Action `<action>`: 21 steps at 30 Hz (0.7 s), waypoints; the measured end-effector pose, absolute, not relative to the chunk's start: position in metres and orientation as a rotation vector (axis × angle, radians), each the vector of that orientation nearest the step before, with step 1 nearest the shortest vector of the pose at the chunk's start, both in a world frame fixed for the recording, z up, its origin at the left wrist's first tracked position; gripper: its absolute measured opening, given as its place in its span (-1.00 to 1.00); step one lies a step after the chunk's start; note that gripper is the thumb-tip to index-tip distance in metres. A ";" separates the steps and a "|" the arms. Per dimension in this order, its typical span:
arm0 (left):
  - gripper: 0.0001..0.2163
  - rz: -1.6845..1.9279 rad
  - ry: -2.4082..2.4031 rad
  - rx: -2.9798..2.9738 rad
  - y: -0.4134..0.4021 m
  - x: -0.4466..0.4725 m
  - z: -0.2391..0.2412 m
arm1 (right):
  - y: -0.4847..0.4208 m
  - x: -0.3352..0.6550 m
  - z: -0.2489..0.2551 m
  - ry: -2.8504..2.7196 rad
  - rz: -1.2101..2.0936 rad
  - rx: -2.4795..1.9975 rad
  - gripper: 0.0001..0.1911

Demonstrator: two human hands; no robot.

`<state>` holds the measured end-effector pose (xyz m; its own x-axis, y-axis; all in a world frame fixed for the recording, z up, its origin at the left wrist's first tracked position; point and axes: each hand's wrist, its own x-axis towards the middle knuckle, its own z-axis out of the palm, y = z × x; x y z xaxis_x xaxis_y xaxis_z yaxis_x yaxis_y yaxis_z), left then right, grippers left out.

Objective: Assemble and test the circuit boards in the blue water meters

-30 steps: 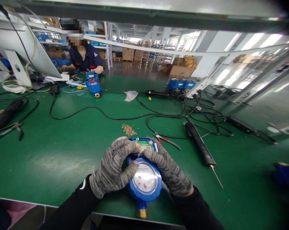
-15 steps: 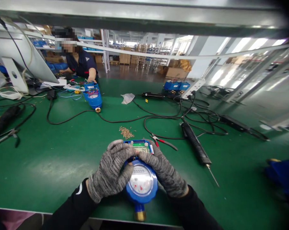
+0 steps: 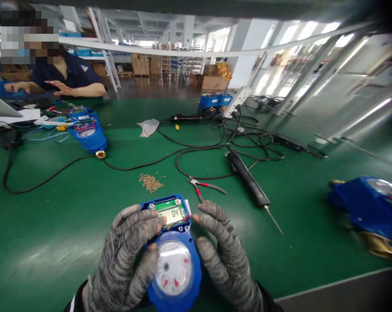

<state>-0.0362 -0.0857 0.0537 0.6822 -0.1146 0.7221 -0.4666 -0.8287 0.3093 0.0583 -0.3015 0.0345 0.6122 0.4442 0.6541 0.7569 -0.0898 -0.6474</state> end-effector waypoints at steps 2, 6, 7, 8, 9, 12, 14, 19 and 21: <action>-0.62 0.964 -0.438 2.425 -0.086 -0.037 0.055 | -0.300 0.058 0.038 -1.028 -0.346 -1.717 -0.58; -0.63 0.916 -0.421 2.441 -0.087 -0.039 0.058 | -0.301 0.061 0.039 -1.096 -0.365 -1.696 -0.51; -0.63 0.916 -0.422 2.444 -0.087 -0.039 0.059 | -0.302 0.061 0.039 -1.104 -0.364 -1.705 -0.49; -0.62 0.912 -0.418 2.448 -0.088 -0.040 0.059 | -0.303 0.061 0.038 -1.105 -0.361 -1.718 -0.49; -0.61 0.908 -0.407 2.451 -0.088 -0.040 0.060 | -0.304 0.060 0.038 -1.104 -0.360 -1.728 -0.50; -0.60 0.896 -0.310 2.457 -0.089 -0.042 0.059 | -0.306 0.058 0.037 -1.092 -0.346 -1.728 -0.55; -0.63 0.943 -0.295 2.454 -0.087 -0.041 0.057 | -0.306 0.057 0.037 -1.068 -0.319 -1.711 -0.58; -0.69 1.033 -0.367 2.451 -0.084 -0.035 0.050 | -0.304 0.056 0.040 -0.992 -0.267 -1.689 -0.62; -0.72 1.064 -0.301 2.427 -0.086 -0.034 0.048 | -0.303 0.056 0.041 -0.983 -0.267 -1.689 -0.63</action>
<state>-0.0337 -0.0862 0.0484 0.6750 -0.0117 0.7378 -0.3766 -0.8653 0.3308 0.0564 -0.3030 0.0411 0.6294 0.4691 0.6196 0.7179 -0.0458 -0.6946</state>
